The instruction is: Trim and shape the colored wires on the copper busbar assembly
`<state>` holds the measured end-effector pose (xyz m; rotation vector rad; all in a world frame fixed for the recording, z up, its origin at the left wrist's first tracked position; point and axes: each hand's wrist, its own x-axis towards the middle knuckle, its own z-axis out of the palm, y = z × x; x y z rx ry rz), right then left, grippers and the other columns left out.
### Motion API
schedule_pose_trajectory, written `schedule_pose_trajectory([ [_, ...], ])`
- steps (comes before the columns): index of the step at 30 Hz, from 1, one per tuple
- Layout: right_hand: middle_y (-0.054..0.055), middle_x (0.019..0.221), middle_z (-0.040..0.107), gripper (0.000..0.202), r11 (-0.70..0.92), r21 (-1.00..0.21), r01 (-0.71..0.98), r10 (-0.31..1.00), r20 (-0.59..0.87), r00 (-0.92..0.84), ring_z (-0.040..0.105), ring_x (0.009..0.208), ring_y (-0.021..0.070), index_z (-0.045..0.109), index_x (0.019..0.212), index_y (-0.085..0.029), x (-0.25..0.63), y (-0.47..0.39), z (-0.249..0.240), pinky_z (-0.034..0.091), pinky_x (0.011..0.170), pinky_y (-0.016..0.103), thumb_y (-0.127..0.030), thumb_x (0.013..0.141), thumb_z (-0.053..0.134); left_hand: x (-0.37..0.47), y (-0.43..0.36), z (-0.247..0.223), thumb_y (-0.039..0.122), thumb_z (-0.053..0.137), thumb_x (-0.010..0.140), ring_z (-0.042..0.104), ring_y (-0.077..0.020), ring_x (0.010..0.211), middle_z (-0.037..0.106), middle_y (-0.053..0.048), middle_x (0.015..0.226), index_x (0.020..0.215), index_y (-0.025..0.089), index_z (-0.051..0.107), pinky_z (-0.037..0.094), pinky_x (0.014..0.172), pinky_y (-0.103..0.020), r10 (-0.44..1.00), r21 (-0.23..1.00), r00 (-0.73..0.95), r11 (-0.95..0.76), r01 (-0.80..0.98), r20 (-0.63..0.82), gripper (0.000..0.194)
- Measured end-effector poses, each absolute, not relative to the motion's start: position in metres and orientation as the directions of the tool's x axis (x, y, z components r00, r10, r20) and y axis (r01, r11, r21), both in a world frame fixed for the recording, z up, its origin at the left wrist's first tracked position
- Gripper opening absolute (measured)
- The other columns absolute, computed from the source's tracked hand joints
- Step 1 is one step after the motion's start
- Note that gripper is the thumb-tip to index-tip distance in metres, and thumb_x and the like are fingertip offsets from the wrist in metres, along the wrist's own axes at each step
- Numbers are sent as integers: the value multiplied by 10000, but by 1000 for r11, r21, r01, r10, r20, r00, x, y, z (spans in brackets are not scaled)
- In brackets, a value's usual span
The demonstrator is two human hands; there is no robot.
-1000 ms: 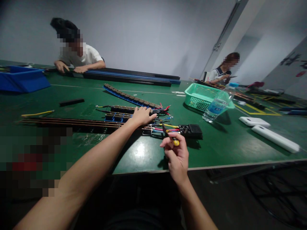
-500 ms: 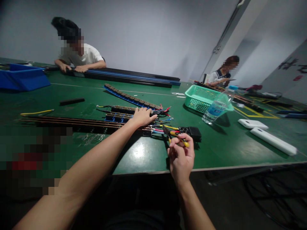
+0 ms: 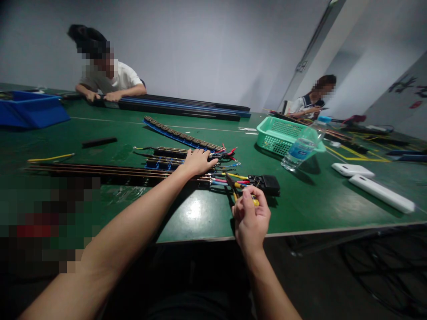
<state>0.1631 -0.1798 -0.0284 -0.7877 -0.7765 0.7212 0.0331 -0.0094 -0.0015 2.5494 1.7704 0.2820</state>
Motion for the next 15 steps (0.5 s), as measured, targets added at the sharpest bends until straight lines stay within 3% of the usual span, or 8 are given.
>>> schedule_pose_trajectory([
  [11, -134, 446, 342, 261, 510, -827, -237, 802, 358, 478, 253, 368, 40, 612, 848, -209, 163, -181, -30, 275, 387, 159, -386, 832, 803, 33, -9, 0, 652, 290, 1041, 472, -356, 1410, 557, -184, 1500, 1471, 158, 546, 298, 1190, -555, 936, 115, 332, -345, 932, 115, 703],
  [13, -115, 490, 412, 228, 509, -831, -224, 807, 370, 461, 281, 388, 46, 613, 895, -218, 165, -182, -32, 273, 400, 163, -371, 857, 778, 33, -9, 0, 650, 294, 1041, 472, -359, 1411, 554, -189, 1502, 1472, 156, 544, 296, 1191, -557, 936, 120, 334, -347, 930, 113, 702],
  [15, -60, 636, 574, 222, 509, -846, -163, 813, 410, 414, 349, 437, 54, 626, 990, -228, 166, -184, -34, 287, 422, 174, -349, 867, 767, 33, -9, 1, 648, 292, 1041, 471, -364, 1410, 548, -199, 1505, 1477, 146, 537, 292, 1191, -566, 934, 124, 341, -352, 928, 104, 709],
])
